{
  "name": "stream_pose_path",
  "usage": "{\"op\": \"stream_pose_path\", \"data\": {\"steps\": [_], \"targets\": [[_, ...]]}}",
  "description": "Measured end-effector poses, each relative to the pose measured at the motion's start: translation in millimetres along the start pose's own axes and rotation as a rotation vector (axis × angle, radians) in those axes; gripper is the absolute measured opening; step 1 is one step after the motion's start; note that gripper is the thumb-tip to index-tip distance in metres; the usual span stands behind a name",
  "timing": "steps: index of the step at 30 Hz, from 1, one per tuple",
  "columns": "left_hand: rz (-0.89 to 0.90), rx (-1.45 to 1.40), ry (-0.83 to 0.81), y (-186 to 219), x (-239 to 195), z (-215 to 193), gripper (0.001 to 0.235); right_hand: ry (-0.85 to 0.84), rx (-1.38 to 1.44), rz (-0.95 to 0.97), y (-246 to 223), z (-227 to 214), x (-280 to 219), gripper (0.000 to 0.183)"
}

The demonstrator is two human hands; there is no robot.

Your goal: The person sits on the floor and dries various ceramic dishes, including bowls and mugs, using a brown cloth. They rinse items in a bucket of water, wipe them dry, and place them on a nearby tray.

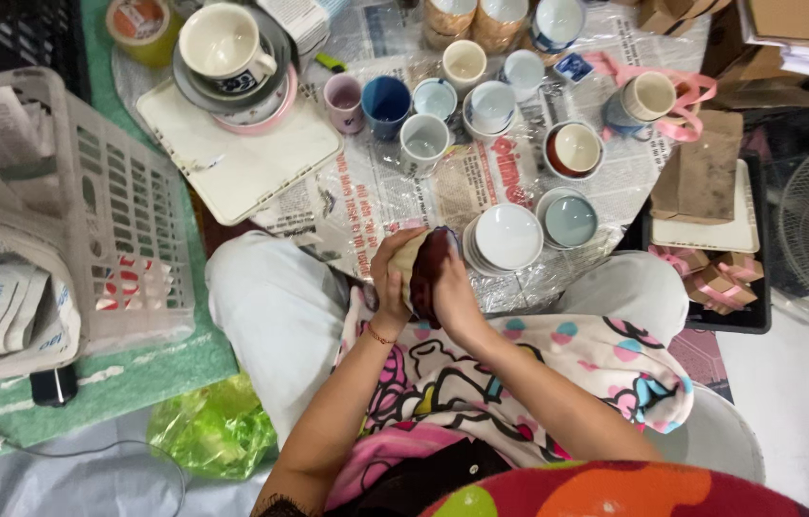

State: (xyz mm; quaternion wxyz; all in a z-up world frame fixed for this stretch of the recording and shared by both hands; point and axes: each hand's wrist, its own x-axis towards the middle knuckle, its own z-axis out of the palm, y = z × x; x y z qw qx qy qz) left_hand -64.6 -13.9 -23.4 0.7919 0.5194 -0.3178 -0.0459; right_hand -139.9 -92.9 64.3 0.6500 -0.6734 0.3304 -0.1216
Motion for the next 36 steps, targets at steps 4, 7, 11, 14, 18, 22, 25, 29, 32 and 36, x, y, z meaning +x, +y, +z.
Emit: {"op": "stream_pose_path", "data": {"steps": [4, 7, 11, 14, 18, 22, 25, 29, 32, 36], "targets": [[0.094, -0.006, 0.02, 0.5, 3.6, 6.2, 0.075, 0.058, 0.32, 0.087, 1.3, 4.3, -2.1, 0.047], [-0.075, -0.109, 0.106, -11.2, -1.6, 6.0, 0.073, -0.045, -0.028, -0.28, -6.4, 7.2, -6.9, 0.059], [-0.361, -0.506, 0.143, -30.2, -7.0, -11.3, 0.059, -0.313, -0.699, -0.693, -28.5, -6.5, -1.2, 0.054], [-0.679, -0.641, 0.096, -43.1, -15.2, -22.2, 0.048, -0.6, -0.966, -0.853, -47.5, -31.9, 12.0, 0.041], [-1.118, -0.811, 0.038, -65.7, -11.1, -23.1, 0.043, -0.58, -1.179, -1.186, -58.6, -47.3, 15.6, 0.033], [-0.968, -0.764, 0.131, -63.9, -13.9, -15.8, 0.048, -0.471, -1.306, -0.943, -50.3, -34.5, 14.0, 0.042], [-0.625, -0.428, 0.217, -41.1, -10.6, -12.9, 0.051, -0.334, -1.096, -0.609, -34.2, -13.0, 17.9, 0.059], [-0.062, 0.132, 0.156, -3.0, 2.1, -17.3, 0.064, -0.271, -0.371, -0.241, -10.3, 10.8, 30.8, 0.042], [0.203, 0.187, 0.174, 8.6, 12.1, -19.5, 0.069, -0.189, 0.56, 0.34, -1.0, 23.8, 35.8, 0.037], [0.167, 0.119, 0.29, -1.8, 7.9, -19.5, 0.075, -0.288, 0.999, 0.503, -13.7, 22.7, 30.6, 0.046]]}}
